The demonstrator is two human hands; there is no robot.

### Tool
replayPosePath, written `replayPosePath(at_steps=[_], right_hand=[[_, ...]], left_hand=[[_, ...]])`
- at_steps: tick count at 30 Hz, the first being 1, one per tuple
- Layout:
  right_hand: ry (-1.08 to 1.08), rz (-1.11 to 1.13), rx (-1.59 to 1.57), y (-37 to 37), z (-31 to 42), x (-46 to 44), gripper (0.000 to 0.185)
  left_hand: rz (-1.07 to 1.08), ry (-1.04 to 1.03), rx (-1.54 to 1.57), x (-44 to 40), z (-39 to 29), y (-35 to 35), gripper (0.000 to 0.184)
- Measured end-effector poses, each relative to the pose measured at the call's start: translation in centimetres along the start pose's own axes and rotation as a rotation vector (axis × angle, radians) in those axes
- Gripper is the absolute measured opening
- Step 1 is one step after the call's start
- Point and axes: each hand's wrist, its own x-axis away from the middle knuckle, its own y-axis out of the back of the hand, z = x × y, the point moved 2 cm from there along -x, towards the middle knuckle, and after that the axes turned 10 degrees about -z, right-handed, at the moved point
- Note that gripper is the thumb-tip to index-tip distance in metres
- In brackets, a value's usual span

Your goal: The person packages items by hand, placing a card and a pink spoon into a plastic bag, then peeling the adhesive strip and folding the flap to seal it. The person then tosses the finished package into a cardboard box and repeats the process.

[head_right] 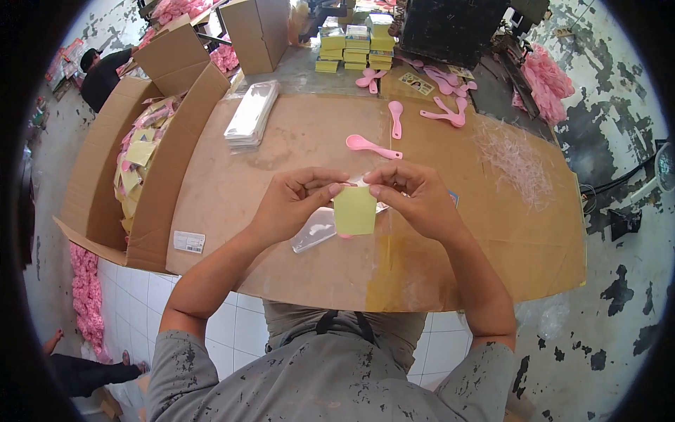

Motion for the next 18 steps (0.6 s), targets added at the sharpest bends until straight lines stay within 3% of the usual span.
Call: replayPosePath(at_steps=[4,10,18], right_hand=[[0.008,-0.010,-0.054,0.4,-0.4,-0.2,0.016],[0.144,0.044,-0.052,1.1,-1.2,-0.4,0.016],[0.103,0.052,0.043,1.4,-0.7,-0.1,0.015]], left_hand=[[-0.067,-0.044,-0.044,-0.1,0.8,0.2,0.026],[0.066,-0.202,-0.148,-0.3,1.0,1.1,0.024],[0.072,-0.034,0.001,-0.5,1.0,1.0,0.024]])
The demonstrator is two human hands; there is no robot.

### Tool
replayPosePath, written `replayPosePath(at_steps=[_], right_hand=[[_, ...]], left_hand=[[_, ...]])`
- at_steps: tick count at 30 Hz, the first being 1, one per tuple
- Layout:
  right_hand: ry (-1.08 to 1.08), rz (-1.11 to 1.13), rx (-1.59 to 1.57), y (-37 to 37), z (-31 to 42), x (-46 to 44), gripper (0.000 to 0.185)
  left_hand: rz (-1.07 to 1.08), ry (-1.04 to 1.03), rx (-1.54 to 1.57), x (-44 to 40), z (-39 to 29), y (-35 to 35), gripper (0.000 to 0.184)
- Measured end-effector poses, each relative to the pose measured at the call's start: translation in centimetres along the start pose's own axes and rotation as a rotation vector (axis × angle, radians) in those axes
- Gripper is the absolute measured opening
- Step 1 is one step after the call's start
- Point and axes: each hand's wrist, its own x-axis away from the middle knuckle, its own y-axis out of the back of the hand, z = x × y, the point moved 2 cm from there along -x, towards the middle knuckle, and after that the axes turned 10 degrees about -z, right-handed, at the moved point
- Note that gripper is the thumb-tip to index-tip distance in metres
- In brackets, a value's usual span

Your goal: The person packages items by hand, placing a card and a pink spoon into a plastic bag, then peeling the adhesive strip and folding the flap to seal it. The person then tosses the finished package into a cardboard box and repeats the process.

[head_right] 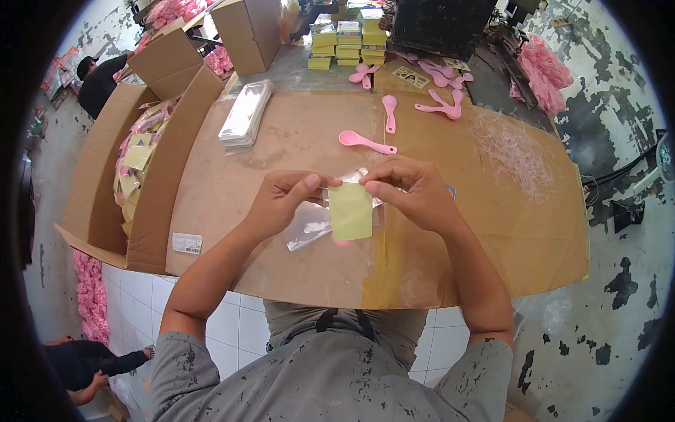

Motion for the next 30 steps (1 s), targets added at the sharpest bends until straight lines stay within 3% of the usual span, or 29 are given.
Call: replayPosePath(at_steps=[8,12,16,20,22,24,26,28,30], right_hand=[[-0.023,-0.049,-0.052,-0.7,-0.7,-0.1,0.026],[-0.047,0.029,0.034,-1.0,-0.4,0.3,0.034],[-0.060,0.063,0.064,-0.4,-0.4,0.0,0.037],[-0.027,0.054,-0.090,-0.7,1.5,-0.4,0.036],[0.036,-0.062,0.049,0.6,2.0,-0.5,0.034],[0.101,-0.168,0.287,2.7,2.5,-0.5,0.033],[0.172,-0.264,0.630,5.4,3.1,-0.2,0.033],[0.094,-0.229,0.763,7.6,2.1,0.7,0.034],[0.025,-0.161,0.855,8.9,0.8,1.7,0.035]], left_hand=[[0.004,0.014,-0.036,-0.3,0.1,-0.3,0.030],[-0.028,0.021,-0.071,-0.5,0.0,0.2,0.030],[-0.179,-0.082,0.185,-0.1,-1.4,-1.4,0.029],[-0.001,0.016,-0.138,0.1,-1.1,-0.1,0.036],[0.066,0.137,-0.190,-0.2,-2.2,1.2,0.040],[-0.185,-0.052,-0.119,-0.6,-2.7,3.8,0.035],[-0.651,-0.490,0.244,-0.6,-4.2,6.3,0.031],[-0.709,-0.657,0.671,-0.2,-7.7,7.4,0.031],[-0.795,-0.619,0.488,-1.3,-5.9,7.8,0.034]])
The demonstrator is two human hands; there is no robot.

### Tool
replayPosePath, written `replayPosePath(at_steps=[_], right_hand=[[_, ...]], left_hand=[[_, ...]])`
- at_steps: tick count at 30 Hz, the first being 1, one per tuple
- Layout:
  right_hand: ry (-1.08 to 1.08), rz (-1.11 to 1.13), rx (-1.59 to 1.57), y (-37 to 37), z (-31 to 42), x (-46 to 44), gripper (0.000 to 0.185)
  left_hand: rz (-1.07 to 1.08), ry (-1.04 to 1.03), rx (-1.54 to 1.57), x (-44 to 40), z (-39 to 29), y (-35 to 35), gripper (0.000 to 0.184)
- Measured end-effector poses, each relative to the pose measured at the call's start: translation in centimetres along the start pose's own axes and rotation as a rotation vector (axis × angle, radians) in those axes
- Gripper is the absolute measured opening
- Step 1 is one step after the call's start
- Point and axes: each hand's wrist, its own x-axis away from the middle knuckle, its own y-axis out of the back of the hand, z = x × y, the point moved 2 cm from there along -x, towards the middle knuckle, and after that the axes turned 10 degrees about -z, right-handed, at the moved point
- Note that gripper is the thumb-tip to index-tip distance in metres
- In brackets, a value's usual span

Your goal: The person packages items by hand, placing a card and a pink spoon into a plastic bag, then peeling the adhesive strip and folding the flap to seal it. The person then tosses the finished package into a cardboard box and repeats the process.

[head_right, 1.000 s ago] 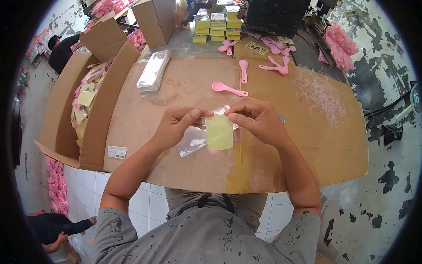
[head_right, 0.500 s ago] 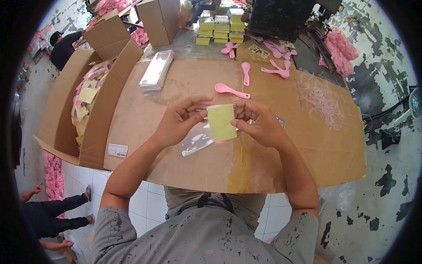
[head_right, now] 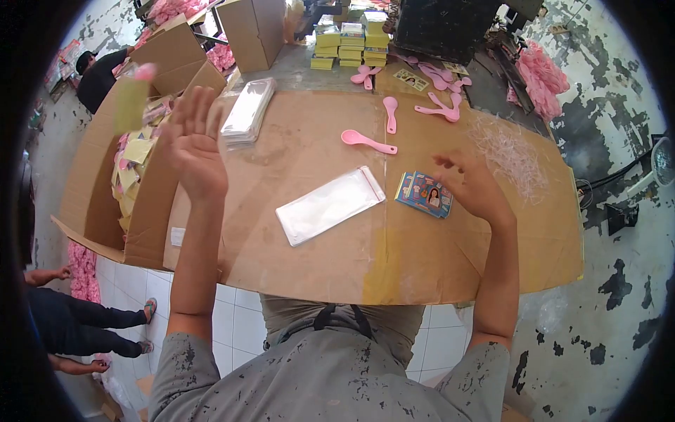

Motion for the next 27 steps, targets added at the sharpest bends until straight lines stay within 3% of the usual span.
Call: replayPosePath(at_steps=[1,5,8,11,14,15,17,20,23,27], right_hand=[[-0.001,0.058,0.028,-0.1,-0.7,0.7,0.035],[-0.052,0.105,0.018,-1.1,-1.6,0.9,0.034],[-0.105,0.076,-0.008,-0.9,-1.3,0.7,0.032],[-0.171,0.120,-0.019,-0.5,-1.4,0.4,0.029],[-0.135,0.038,0.002,-0.8,-2.6,0.4,0.027],[-0.089,-0.004,0.002,-0.8,-2.8,0.4,0.025],[0.005,-0.089,-0.001,-0.9,-2.9,0.4,0.022],[-0.126,0.053,-0.306,-0.4,1.0,0.3,0.017],[0.054,0.129,-0.514,-3.1,5.0,0.3,0.015],[0.258,0.329,-0.351,-6.8,7.5,-0.1,0.017]], left_hand=[[-0.013,-0.023,-0.095,0.1,1.3,0.8,0.037],[0.735,0.085,-1.041,5.7,5.6,0.2,0.041],[1.002,-0.089,-1.250,8.5,7.6,0.3,0.034],[0.949,-0.127,-1.177,8.6,8.6,0.7,0.030],[0.805,0.264,-1.159,8.3,7.9,0.2,0.027],[0.786,0.309,-1.123,8.2,8.1,0.5,0.027],[0.731,0.313,-1.012,8.0,8.4,1.0,0.026],[0.741,0.274,-1.007,7.8,8.4,1.1,0.023],[0.778,0.241,-1.063,7.9,7.8,0.5,0.019],[0.785,0.213,-1.066,7.9,7.9,0.8,0.014]])
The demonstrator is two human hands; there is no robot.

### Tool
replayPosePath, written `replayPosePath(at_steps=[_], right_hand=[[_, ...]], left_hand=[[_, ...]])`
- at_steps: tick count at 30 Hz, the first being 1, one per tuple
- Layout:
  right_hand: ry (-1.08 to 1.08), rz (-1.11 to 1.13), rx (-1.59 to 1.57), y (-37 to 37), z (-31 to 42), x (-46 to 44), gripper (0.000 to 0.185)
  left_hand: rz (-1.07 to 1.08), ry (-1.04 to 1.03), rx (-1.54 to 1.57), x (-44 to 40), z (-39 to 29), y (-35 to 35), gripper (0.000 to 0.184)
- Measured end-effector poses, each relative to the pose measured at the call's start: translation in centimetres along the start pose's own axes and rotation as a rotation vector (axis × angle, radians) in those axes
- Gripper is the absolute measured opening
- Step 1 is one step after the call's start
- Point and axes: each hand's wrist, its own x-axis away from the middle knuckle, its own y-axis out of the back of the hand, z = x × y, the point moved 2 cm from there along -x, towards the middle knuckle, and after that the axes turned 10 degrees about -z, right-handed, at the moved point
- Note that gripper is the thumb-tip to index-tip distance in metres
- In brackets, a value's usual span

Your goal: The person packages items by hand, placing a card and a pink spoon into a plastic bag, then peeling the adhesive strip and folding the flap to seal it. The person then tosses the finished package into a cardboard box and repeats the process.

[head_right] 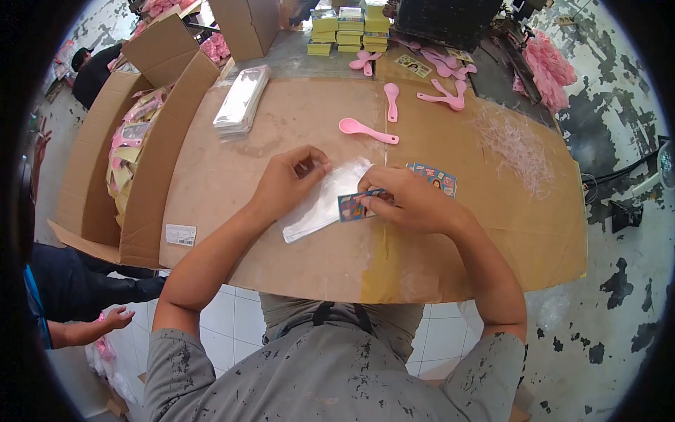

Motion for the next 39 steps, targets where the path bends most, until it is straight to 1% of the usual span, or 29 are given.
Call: replayPosePath(at_steps=[2,3,5,6,8,9,11,14,17,20,23,26,29,32,35,38,39], right_hand=[[-0.040,0.010,0.170,-0.7,-1.6,-0.4,0.018],[-0.072,0.009,0.123,-0.5,-1.7,-0.5,0.020],[-0.137,0.011,0.028,-0.1,-1.8,-0.4,0.024],[-0.100,-0.037,0.022,0.0,-2.0,-0.4,0.024],[-0.026,-0.138,0.014,0.1,-2.3,-0.2,0.026],[-0.093,-0.221,-0.067,0.1,-2.1,-0.1,0.026],[-0.228,-0.390,-0.236,0.0,-1.6,-0.2,0.028],[-0.234,-0.526,-0.336,0.3,-2.2,0.0,0.028],[-0.204,-0.585,-0.377,0.4,-1.9,-0.1,0.027],[-0.163,-0.507,-0.378,0.1,-1.5,-0.1,0.026],[-0.150,-0.460,-0.269,0.2,-1.2,0.0,0.024],[-0.091,-0.407,-0.268,0.5,-1.5,0.0,0.023],[-0.109,-0.456,-0.389,0.3,-1.7,0.1,0.022],[-0.180,-0.434,-0.463,0.4,-1.1,0.1,0.022],[-0.097,-0.343,-0.341,0.4,-1.1,0.2,0.024],[-0.049,-0.163,-0.124,1.0,-0.3,0.1,0.026],[-0.024,-0.155,-0.127,0.8,-0.3,0.0,0.027]], left_hand=[[-0.077,0.023,0.296,-0.5,1.5,-0.2,0.015],[-0.120,0.035,0.445,-0.8,1.5,0.1,0.016],[-0.020,0.168,0.696,-1.1,1.7,1.0,0.020],[0.036,0.232,0.821,-1.2,1.1,1.6,0.023],[0.077,0.302,0.796,-0.8,-0.5,2.1,0.028],[0.098,0.337,0.785,-0.5,-1.0,2.0,0.031],[0.123,0.313,0.754,-0.1,-1.5,1.5,0.036],[0.144,0.264,0.722,0.3,-1.5,0.7,0.039],[0.170,0.264,0.710,0.8,-2.2,0.2,0.042],[0.196,0.253,0.695,1.2,-2.4,-0.1,0.048],[0.218,0.222,0.717,1.4,-2.5,-0.4,0.054],[0.251,0.182,0.735,1.7,-2.5,-0.7,0.058],[0.259,0.161,0.708,1.8,-3.0,-0.7,0.062],[0.248,0.155,0.703,2.0,-3.5,-0.5,0.064],[0.243,0.139,0.699,1.9,-3.5,-0.4,0.067],[0.243,0.116,0.715,1.9,-3.3,-0.5,0.069],[0.243,0.108,0.726,1.9,-3.3,-0.6,0.069]])
